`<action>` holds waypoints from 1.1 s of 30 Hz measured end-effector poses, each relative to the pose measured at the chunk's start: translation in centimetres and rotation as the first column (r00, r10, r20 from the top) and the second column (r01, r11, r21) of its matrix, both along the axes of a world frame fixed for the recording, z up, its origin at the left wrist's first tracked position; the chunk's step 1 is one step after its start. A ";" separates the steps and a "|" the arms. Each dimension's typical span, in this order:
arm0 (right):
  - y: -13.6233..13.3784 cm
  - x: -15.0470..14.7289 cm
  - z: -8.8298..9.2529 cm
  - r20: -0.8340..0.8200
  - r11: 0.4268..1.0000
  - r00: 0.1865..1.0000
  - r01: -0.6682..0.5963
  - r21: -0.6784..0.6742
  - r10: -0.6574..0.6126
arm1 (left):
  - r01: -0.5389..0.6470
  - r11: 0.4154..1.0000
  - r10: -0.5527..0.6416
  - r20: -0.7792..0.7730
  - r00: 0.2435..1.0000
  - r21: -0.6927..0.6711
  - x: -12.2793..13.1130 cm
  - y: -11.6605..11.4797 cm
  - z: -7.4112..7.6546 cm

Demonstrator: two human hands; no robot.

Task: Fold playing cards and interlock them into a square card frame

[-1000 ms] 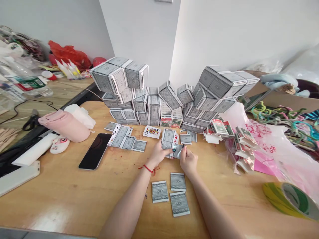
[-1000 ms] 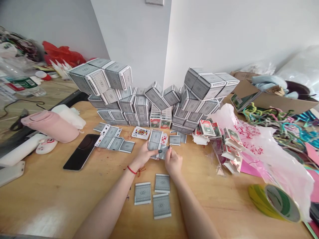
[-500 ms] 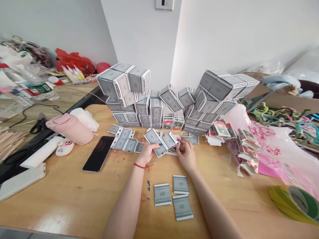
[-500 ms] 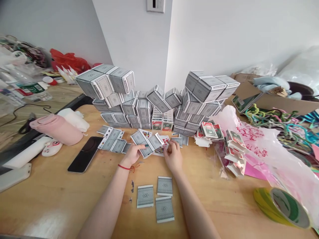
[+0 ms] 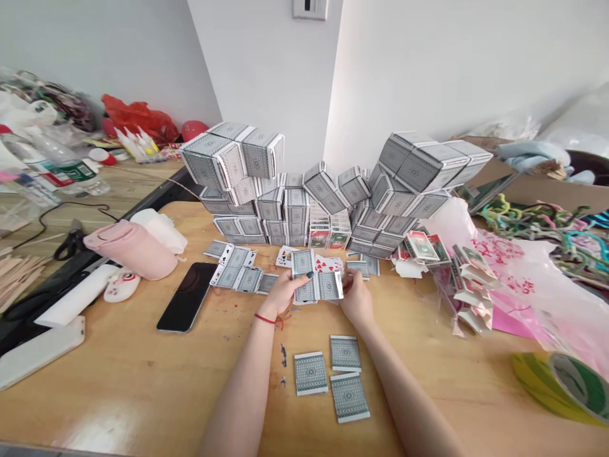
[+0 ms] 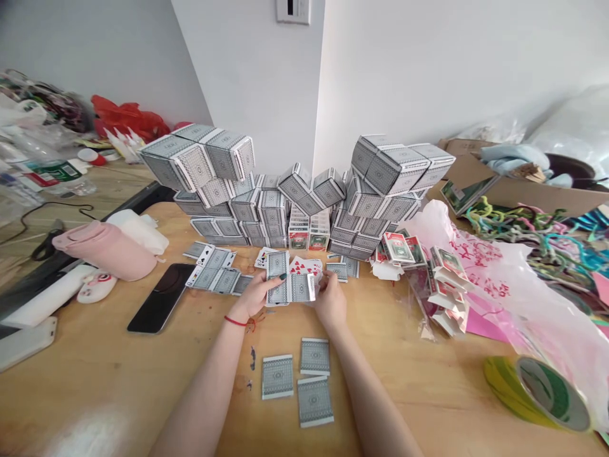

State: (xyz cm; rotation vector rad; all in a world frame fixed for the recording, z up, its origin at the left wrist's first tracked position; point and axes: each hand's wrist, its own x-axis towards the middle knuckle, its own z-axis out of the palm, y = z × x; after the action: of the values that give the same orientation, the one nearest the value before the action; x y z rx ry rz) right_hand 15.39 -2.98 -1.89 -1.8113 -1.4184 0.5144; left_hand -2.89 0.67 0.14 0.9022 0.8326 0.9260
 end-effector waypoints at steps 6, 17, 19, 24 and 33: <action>-0.2 1.0 0.3 -0.406 0.999 0.913 -0.031 0.024 0.038 | -0.080 0.996 0.079 0.035 0.996 0.044 0.2 0.2 0.1; -0.8 1.3 1.1 -0.654 0.987 0.747 -0.160 0.002 0.123 | -0.025 0.992 0.034 -0.065 0.997 0.122 0.8 0.7 -0.2; -0.8 1.2 1.1 -0.634 0.981 0.760 -0.192 -0.009 0.143 | -0.007 0.993 0.017 -0.090 0.996 0.117 0.9 0.6 -0.3; -1.0 1.0 1.4 -0.611 0.964 0.759 -0.266 0.027 0.226 | -0.040 0.994 0.056 -0.152 0.987 0.103 0.9 0.3 -0.4; -1.0 1.5 1.3 -0.617 0.955 0.742 -0.293 0.051 0.261 | -0.081 0.985 0.104 -0.147 0.984 0.151 1.2 0.5 -0.9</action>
State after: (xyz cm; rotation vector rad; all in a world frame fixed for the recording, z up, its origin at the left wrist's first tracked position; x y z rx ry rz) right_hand 16.85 -3.98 -0.58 -1.2709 -1.2006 1.1912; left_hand -1.65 1.21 -0.74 1.0788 0.9560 1.0166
